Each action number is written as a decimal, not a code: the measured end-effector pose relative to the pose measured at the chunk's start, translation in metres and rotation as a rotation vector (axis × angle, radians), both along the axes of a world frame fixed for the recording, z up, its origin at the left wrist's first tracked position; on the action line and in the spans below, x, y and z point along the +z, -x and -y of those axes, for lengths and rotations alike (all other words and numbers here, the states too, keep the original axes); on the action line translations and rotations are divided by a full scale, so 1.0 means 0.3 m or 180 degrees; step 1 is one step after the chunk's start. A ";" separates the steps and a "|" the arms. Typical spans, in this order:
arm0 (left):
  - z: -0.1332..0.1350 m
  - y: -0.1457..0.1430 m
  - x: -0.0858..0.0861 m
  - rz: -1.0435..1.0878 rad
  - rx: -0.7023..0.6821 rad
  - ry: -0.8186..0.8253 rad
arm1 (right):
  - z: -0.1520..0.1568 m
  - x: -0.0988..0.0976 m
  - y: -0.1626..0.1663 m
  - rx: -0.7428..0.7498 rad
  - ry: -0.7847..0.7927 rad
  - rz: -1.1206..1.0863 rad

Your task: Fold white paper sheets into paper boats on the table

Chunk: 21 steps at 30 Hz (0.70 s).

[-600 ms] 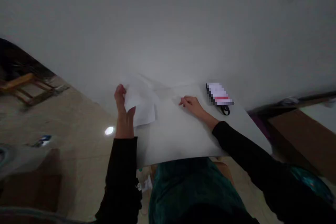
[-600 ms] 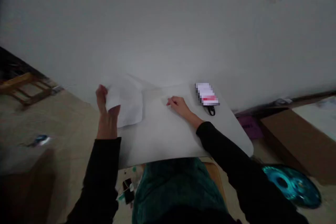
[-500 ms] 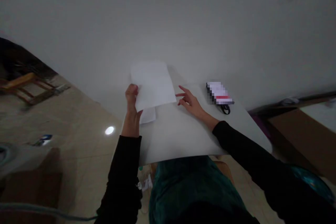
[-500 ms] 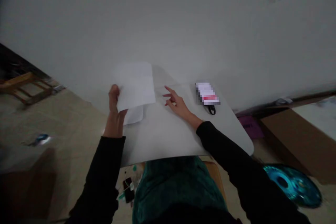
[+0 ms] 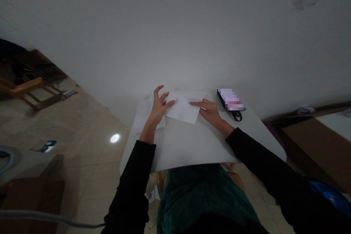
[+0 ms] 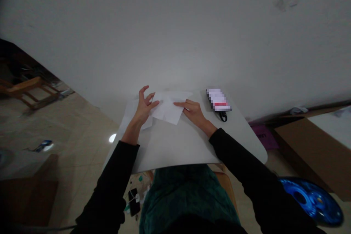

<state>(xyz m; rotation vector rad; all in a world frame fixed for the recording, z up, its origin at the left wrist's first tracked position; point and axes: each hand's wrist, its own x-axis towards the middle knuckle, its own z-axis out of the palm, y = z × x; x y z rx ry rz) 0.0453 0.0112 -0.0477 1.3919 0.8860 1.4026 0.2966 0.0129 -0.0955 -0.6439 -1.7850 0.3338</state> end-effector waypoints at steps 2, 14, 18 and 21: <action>-0.008 0.010 -0.012 -0.0103 0.0099 0.0030 | 0.003 0.008 0.002 0.0229 0.0058 -0.0007; 0.008 -0.028 -0.050 -0.1333 0.0604 -0.0225 | -0.019 0.004 0.010 0.1439 0.1245 -0.0230; 0.009 -0.032 -0.045 -0.1400 0.0649 -0.0369 | -0.030 0.014 -0.001 0.1469 0.1437 -0.0256; 0.009 -0.033 -0.042 -0.1367 0.0696 -0.0367 | -0.033 0.014 0.006 0.1373 0.1515 -0.0363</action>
